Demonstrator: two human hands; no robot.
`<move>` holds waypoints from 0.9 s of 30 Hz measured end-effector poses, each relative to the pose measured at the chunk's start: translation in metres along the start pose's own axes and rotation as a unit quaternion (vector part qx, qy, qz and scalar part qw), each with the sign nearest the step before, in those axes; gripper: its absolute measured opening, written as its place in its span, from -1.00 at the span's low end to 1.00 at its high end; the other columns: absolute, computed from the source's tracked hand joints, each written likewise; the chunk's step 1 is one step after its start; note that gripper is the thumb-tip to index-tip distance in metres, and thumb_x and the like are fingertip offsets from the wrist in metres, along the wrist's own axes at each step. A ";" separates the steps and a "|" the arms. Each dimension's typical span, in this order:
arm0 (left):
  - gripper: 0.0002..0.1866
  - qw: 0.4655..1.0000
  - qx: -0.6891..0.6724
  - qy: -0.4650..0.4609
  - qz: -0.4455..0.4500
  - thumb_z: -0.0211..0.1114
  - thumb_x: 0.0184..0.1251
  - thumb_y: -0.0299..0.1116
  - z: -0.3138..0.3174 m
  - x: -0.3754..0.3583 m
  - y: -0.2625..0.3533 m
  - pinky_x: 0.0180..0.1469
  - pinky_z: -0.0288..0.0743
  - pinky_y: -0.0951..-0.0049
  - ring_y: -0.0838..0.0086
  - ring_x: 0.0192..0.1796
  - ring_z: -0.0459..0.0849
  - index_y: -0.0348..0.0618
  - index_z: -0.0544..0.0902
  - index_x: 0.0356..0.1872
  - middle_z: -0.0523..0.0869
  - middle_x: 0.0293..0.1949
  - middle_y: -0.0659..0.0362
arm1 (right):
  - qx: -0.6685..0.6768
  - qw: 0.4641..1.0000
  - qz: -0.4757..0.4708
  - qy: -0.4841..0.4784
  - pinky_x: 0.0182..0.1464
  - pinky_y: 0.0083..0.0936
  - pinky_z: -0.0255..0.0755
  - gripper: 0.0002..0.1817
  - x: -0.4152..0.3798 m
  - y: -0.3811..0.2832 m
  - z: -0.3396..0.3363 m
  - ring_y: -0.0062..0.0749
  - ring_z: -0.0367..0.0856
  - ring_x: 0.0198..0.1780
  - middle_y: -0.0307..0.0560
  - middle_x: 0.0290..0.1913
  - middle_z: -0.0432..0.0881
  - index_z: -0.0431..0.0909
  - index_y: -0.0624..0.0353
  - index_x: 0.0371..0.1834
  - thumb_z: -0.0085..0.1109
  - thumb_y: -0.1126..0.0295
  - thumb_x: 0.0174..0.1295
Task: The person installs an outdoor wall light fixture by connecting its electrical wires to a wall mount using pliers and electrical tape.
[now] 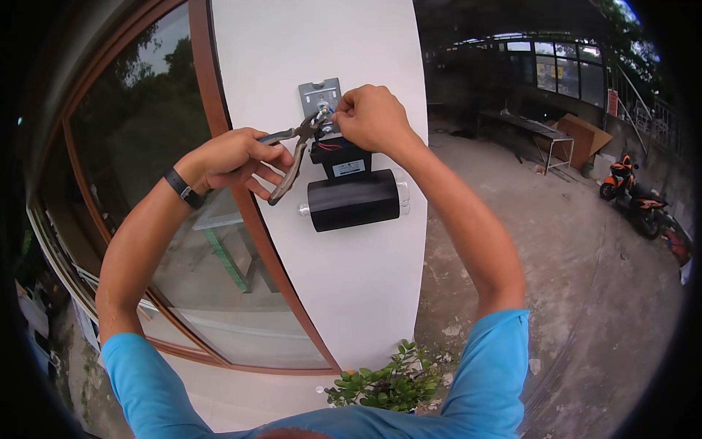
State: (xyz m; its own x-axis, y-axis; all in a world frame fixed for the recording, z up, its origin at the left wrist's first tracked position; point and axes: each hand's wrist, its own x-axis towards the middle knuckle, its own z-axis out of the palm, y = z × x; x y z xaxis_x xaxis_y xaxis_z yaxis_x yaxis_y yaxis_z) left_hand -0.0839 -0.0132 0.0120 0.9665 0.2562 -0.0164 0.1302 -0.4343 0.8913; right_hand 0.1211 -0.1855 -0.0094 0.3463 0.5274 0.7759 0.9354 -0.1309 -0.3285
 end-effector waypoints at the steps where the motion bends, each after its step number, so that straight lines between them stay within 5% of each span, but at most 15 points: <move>1: -0.71 1.000 -0.003 0.002 0.002 0.23 0.66 -0.21 0.000 0.002 -0.001 -0.12 0.82 0.06 0.22 0.03 0.82 -0.29 0.68 -0.06 0.77 0.04 -0.05 | 0.001 1.000 0.011 -0.005 -0.11 -0.31 0.64 -0.77 0.000 0.001 0.000 -0.19 0.81 -0.25 -0.06 -0.33 0.84 0.85 0.17 -0.23 0.43 0.24 0.21; 6: -0.69 0.996 -0.063 0.023 0.057 0.21 0.66 -0.13 -0.007 0.005 -0.018 0.01 0.71 0.03 0.30 0.15 0.72 -0.20 0.69 -0.07 0.75 0.04 0.01 | 0.011 1.000 0.001 0.001 -0.11 -0.31 0.64 -0.76 0.003 0.007 0.004 -0.20 0.81 -0.25 -0.05 -0.32 0.84 0.85 0.17 -0.22 0.44 0.24 0.21; 9: -0.65 0.966 -0.211 0.010 0.146 0.13 0.70 -0.09 -0.009 -0.009 -0.039 0.12 0.70 -0.04 0.22 0.29 0.67 -0.17 0.69 -0.10 0.73 0.15 -0.07 | 0.018 1.000 0.007 0.002 -0.11 -0.32 0.64 -0.76 0.002 0.009 0.007 -0.20 0.81 -0.25 -0.04 -0.31 0.84 0.85 0.18 -0.22 0.44 0.23 0.22; 14: -0.57 0.865 -0.386 -0.144 0.286 -0.03 0.78 -0.13 0.030 -0.030 -0.058 0.23 0.64 -0.25 -0.11 0.46 0.53 -0.31 0.62 0.17 0.52 0.40 -0.28 | 0.011 1.000 0.007 0.002 -0.16 -0.35 0.62 -0.75 0.003 0.008 0.006 -0.28 0.77 -0.30 -0.02 -0.35 0.82 0.84 0.24 -0.19 0.43 0.26 0.25; 16: -0.55 0.876 -0.365 -0.147 0.278 -0.04 0.78 -0.11 0.034 -0.033 -0.057 0.25 0.64 -0.23 -0.08 0.44 0.56 -0.32 0.61 0.22 0.53 0.40 -0.26 | 0.014 1.000 -0.016 0.010 -0.24 -0.43 0.57 -0.73 0.003 0.009 0.008 -0.43 0.69 -0.40 0.00 -0.43 0.78 0.82 0.37 -0.14 0.43 0.33 0.28; 21: -0.54 0.972 -0.166 -0.077 0.146 0.07 0.74 -0.13 0.009 -0.017 -0.043 0.13 0.75 -0.14 0.00 0.36 0.65 -0.37 0.62 0.27 0.62 0.29 -0.20 | -0.002 1.000 -0.012 0.013 -0.26 -0.43 0.56 -0.74 -0.002 -0.001 0.006 -0.42 0.69 -0.42 0.00 -0.44 0.77 0.82 0.36 -0.16 0.43 0.33 0.28; 22: -0.54 0.981 -0.137 -0.068 0.119 0.13 0.71 -0.12 0.004 -0.013 -0.036 0.03 0.81 -0.02 0.08 0.26 0.73 -0.37 0.65 0.24 0.69 0.22 -0.16 | -0.004 1.000 -0.014 0.016 -0.26 -0.43 0.56 -0.74 -0.002 -0.002 0.004 -0.41 0.69 -0.42 0.00 -0.44 0.77 0.82 0.36 -0.17 0.43 0.33 0.28; 27: -0.55 0.994 -0.063 -0.084 0.032 0.23 0.64 -0.11 -0.011 0.009 -0.010 -0.06 0.82 -0.05 0.11 0.14 0.78 -0.36 0.69 0.18 0.72 0.17 -0.10 | -0.021 0.999 -0.025 0.020 -0.27 -0.40 0.56 -0.74 -0.002 -0.003 0.005 -0.37 0.69 -0.44 0.01 -0.45 0.77 0.82 0.35 -0.17 0.43 0.32 0.26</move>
State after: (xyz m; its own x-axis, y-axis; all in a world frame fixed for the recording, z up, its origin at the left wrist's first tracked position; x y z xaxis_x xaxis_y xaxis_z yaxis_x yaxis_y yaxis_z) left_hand -0.0788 0.0027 0.0083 0.9966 0.0793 -0.0240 0.0490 -0.3305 0.9425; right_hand 0.1173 -0.1822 -0.0131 0.3003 0.5005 0.8120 0.9537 -0.1402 -0.2663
